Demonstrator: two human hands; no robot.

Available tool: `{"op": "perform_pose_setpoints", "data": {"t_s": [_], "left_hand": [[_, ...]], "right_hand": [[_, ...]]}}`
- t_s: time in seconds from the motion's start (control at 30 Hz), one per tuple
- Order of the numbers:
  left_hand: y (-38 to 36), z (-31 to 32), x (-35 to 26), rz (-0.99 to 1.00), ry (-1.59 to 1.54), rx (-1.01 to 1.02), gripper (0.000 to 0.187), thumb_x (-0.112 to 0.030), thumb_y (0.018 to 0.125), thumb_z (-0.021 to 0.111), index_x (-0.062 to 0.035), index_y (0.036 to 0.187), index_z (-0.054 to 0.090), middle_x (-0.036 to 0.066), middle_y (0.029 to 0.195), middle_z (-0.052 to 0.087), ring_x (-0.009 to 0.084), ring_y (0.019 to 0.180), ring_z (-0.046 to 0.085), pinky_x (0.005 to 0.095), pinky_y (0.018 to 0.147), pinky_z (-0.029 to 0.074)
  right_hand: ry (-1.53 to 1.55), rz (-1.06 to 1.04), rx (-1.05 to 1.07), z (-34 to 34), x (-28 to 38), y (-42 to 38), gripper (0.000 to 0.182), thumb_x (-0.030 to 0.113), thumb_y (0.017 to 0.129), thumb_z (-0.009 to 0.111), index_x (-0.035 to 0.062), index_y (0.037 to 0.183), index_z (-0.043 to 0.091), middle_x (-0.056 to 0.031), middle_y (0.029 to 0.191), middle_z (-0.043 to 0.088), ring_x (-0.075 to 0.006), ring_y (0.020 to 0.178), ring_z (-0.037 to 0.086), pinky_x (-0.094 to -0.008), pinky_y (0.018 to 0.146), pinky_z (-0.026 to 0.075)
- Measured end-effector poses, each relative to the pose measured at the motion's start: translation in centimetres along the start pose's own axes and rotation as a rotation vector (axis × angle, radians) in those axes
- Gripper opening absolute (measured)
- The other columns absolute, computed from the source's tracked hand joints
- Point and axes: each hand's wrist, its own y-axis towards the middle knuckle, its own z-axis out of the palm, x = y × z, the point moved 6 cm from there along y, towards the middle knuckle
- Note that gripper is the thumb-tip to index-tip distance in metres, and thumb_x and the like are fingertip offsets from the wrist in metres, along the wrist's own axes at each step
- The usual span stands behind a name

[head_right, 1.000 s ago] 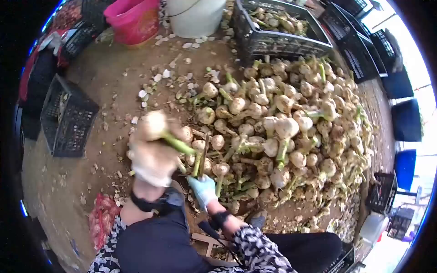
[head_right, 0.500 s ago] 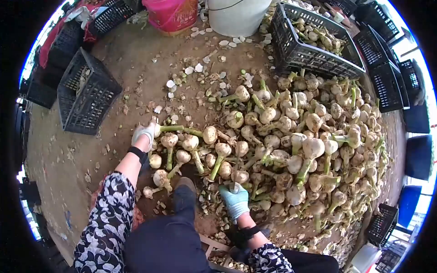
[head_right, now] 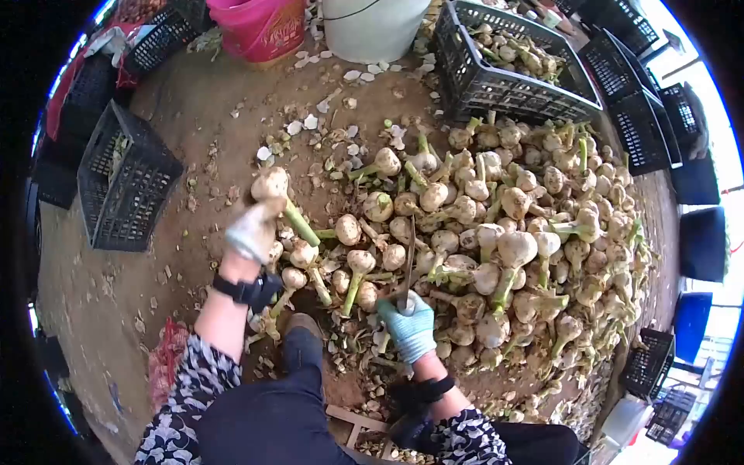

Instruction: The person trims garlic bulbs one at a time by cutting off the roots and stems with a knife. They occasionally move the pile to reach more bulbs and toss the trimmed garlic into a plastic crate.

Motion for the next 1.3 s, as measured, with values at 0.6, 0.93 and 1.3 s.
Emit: {"op": "perform_pose_setpoints", "data": {"t_s": [0.6,0.93,1.3], "left_hand": [[-12.3,4.9,2.2,0.217,0.619,0.513,0.063,-0.012,0.082,0.064,-0.0031,0.136,0.034,0.012,0.126,0.049,0.0207,0.115,0.05,0.0333,0.098,0.041],[-12.9,2.4,5.9,-0.338,-0.081,0.443,0.057,-0.019,0.078,0.071,-0.0015,0.126,0.045,0.008,0.116,0.055,0.0196,0.103,0.056,0.031,0.088,0.047],[-13.4,6.6,-3.2,0.431,0.722,0.432,0.05,-0.019,0.067,0.076,0.0002,0.107,0.052,0.007,0.094,0.06,0.0202,0.088,0.059,0.0308,0.077,0.049]], "right_hand": [[-1.084,-0.709,0.247,1.6,13.8,-6.1,0.013,0.019,0.073,0.059,0.0078,0.08,0.058,-0.0147,0.07,0.061,-0.0356,0.068,0.061,-0.0433,0.063,0.049],[-1.034,-0.713,0.272,1.6,10.8,-4.0,0.013,0.016,0.072,0.059,0.0083,0.081,0.057,-0.0148,0.071,0.061,-0.037,0.07,0.06,-0.0452,0.062,0.048],[-0.666,-0.223,-0.005,-6.4,6.7,-0.1,0.023,0.02,0.076,0.07,0.0044,0.092,0.066,-0.0085,0.069,0.066,-0.0142,0.064,0.062,-0.0281,0.062,0.05]]}}
